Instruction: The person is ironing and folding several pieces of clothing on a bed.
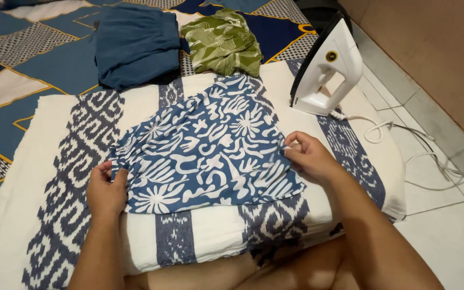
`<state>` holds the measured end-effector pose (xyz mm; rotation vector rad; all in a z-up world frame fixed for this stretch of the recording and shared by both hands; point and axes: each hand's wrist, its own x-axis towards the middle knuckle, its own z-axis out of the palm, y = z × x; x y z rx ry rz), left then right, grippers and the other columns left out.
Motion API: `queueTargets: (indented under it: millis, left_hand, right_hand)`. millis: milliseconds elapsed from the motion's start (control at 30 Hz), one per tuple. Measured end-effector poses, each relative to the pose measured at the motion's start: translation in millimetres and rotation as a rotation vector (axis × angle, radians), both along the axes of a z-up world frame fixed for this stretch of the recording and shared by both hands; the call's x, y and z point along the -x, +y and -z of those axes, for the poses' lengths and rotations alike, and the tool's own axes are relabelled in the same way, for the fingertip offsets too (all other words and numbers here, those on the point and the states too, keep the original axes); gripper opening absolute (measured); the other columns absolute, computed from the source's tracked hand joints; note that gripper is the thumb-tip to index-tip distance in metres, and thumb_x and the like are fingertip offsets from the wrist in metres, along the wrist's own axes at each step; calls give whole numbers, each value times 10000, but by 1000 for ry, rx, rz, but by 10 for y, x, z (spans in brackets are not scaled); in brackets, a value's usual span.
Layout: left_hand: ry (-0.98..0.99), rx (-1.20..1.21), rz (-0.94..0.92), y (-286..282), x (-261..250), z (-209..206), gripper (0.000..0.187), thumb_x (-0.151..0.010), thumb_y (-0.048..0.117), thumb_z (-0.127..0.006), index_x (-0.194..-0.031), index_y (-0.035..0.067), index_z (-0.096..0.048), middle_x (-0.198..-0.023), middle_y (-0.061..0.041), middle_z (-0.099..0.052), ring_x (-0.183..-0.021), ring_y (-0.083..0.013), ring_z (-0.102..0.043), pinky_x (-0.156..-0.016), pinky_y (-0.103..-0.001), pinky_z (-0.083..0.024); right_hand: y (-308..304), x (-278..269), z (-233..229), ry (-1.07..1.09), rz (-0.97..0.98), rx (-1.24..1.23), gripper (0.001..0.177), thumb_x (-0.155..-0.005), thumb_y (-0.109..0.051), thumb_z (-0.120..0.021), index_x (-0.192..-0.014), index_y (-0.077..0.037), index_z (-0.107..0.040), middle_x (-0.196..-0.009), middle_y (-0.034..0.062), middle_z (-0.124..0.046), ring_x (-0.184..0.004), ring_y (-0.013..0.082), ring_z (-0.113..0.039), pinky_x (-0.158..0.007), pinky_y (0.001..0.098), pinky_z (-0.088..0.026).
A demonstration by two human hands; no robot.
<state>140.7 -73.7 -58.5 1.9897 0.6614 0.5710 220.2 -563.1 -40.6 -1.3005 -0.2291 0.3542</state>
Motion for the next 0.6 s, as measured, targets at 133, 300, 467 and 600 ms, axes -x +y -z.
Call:
queueTargets:
  millis: [133,300,467,600]
  left_hand:
    - [81,-34,-23,-32,15,-77,406,-879,221,-745,-1241,55,-660,-988,-70,-741,-798,-182,-688,-728,-320,-522]
    - [68,-88,-15,7,-7,3,399,-883,221,-760,-1228,41,-672,-997,-76,-737,-811,-181,-681,-739,-323,-518]
    - [71,41,-20,-74,20,-130,397,-888,210,-733,-1237,39,-654,-1016,-64,-728,-780,-159,-666,-685,-304,-513]
    - [93,20,-18,-122,47,-215,389,-902,209,-728,-1243,39,-654,-1017,-69,-731,-764,-165,-664,-669,-305,-509]
  right_hand:
    - [274,217,-675,185,139,502,217,-995,-115,-565,-1177,-61,-672,-777,23,-616,-585,95,-481,-483,239,-367]
    - [172,176,-633,199,148,182,316,-950,-51,-550,-1257,-81,-618,-891,32,-678,-771,90,-641,-662,217,-518]
    - [66,77,-194,-60,-129,330,369,-870,97,-619,-1220,-18,-637,-928,42,-657,-833,73,-620,-746,210,-519]
    - [239,147,-450,-4,-63,472,228,-921,38,-636,-1145,6,-663,-901,11,-629,-773,88,-573,-681,235,-500]
